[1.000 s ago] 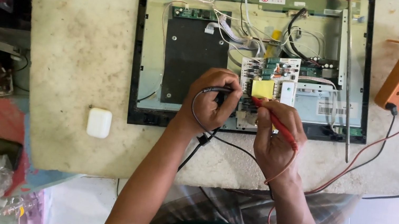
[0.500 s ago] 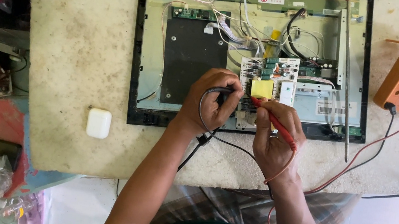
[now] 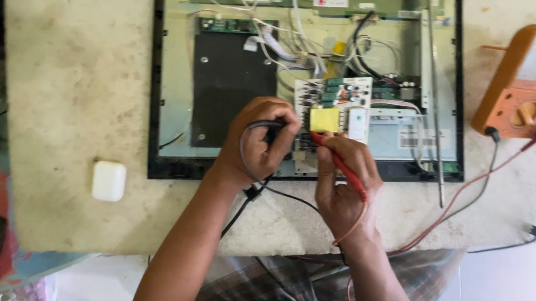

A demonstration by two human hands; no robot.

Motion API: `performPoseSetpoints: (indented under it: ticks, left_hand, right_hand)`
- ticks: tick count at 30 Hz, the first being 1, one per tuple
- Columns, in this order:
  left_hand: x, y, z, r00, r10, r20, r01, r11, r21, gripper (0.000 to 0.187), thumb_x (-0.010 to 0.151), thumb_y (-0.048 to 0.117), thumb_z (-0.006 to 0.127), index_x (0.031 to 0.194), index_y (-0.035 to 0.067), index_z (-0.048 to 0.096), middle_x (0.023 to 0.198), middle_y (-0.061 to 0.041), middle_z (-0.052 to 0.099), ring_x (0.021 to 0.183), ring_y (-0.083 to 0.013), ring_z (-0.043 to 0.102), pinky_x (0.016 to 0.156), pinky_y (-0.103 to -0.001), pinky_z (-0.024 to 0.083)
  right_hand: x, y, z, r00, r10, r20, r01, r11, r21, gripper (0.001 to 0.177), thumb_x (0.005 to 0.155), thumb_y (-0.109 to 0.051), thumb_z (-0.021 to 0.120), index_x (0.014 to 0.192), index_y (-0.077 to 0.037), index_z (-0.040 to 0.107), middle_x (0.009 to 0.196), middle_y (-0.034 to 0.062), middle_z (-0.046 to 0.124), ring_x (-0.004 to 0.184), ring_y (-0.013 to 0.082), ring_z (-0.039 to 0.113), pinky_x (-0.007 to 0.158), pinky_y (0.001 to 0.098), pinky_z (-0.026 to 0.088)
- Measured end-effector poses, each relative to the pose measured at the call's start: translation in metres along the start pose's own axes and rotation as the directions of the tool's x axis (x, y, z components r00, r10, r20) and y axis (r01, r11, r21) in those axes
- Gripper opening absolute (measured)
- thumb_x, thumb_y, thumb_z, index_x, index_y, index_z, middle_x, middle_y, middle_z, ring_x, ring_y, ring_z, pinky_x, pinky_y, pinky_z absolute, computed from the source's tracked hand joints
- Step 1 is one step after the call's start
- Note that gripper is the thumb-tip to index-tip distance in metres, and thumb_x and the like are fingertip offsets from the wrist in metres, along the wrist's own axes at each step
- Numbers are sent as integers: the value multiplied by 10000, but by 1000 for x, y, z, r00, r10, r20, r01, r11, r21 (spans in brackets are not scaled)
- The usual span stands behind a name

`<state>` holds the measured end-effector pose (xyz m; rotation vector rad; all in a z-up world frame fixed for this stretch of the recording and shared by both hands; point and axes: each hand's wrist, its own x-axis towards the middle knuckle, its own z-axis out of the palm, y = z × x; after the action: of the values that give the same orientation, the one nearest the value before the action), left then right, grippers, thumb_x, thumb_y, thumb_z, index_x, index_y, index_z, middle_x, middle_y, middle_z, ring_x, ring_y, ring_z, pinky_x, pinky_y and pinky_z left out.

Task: The person uses a multimeter to test a circuit board removed from a television set. They hold the board with one hand and use the multimeter probes to touch various points on the board's surface and components.

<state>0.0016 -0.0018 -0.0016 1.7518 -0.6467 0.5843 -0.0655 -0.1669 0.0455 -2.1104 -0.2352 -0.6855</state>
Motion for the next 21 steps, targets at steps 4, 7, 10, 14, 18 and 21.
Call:
performPoseSetpoints:
  ticks: [4, 7, 10, 14, 18, 21]
  left_hand:
    - [0, 0, -3, 1000, -1, 2, 1, 1000, -8, 73, 959, 111, 702, 932, 48, 679, 889, -136, 709, 901, -363, 714, 836, -435, 592]
    - [-1, 1, -3, 1000, -12, 15, 12, 1000, 25, 85, 965, 123, 701, 936, 48, 675, 907, -125, 702, 937, -357, 717, 856, -431, 589]
    - [0, 0, -2, 1000, -14, 10, 14, 1000, 24, 73, 995, 113, 665, 951, 56, 672, 909, -105, 692, 963, -349, 715, 874, -438, 592]
    - [-6, -3, -2, 999, -39, -9, 39, 997, 59, 94, 949, 138, 710, 901, 63, 679, 882, -119, 707, 903, -339, 723, 837, -404, 591]
    - [-4, 3, 0, 997, -76, -25, 76, 997, 24, 81, 932, 111, 725, 897, 57, 676, 898, -126, 703, 907, -344, 726, 830, -414, 597]
    - [-2, 6, -2, 995, -98, -10, 98, 995, 27, 84, 949, 133, 710, 912, 62, 684, 914, -125, 703, 916, -347, 728, 832, -415, 595]
  right_hand:
    - [2, -2, 3, 999, -30, -39, 31, 999, 27, 54, 983, -94, 719, 1017, -54, 733, 909, 150, 726, 905, 429, 761, 868, 493, 601]
    - [-1, -2, 3, 999, -11, -53, 12, 1000, 16, 62, 965, -104, 734, 1015, -68, 739, 920, 135, 739, 925, 405, 764, 872, 478, 605]
    - [-4, 0, -3, 998, -4, -67, 11, 994, 105, 66, 984, -101, 705, 1030, -72, 742, 942, 121, 741, 942, 392, 771, 896, 473, 599]
    - [-1, 9, -11, 989, 112, -97, -77, 949, 307, 155, 1080, -104, 505, 1052, 0, 616, 1141, 231, 696, 1019, 346, 747, 905, 432, 600]
    - [-3, 37, -2, 961, 256, -108, -181, 873, 452, 98, 1012, -5, 595, 1037, -5, 501, 1230, 266, 649, 988, 337, 745, 902, 459, 624]
    - [-14, 50, 6, 958, 241, -153, -147, 876, 460, 155, 996, 9, 624, 1009, -10, 470, 1132, 263, 682, 890, 316, 760, 825, 404, 634]
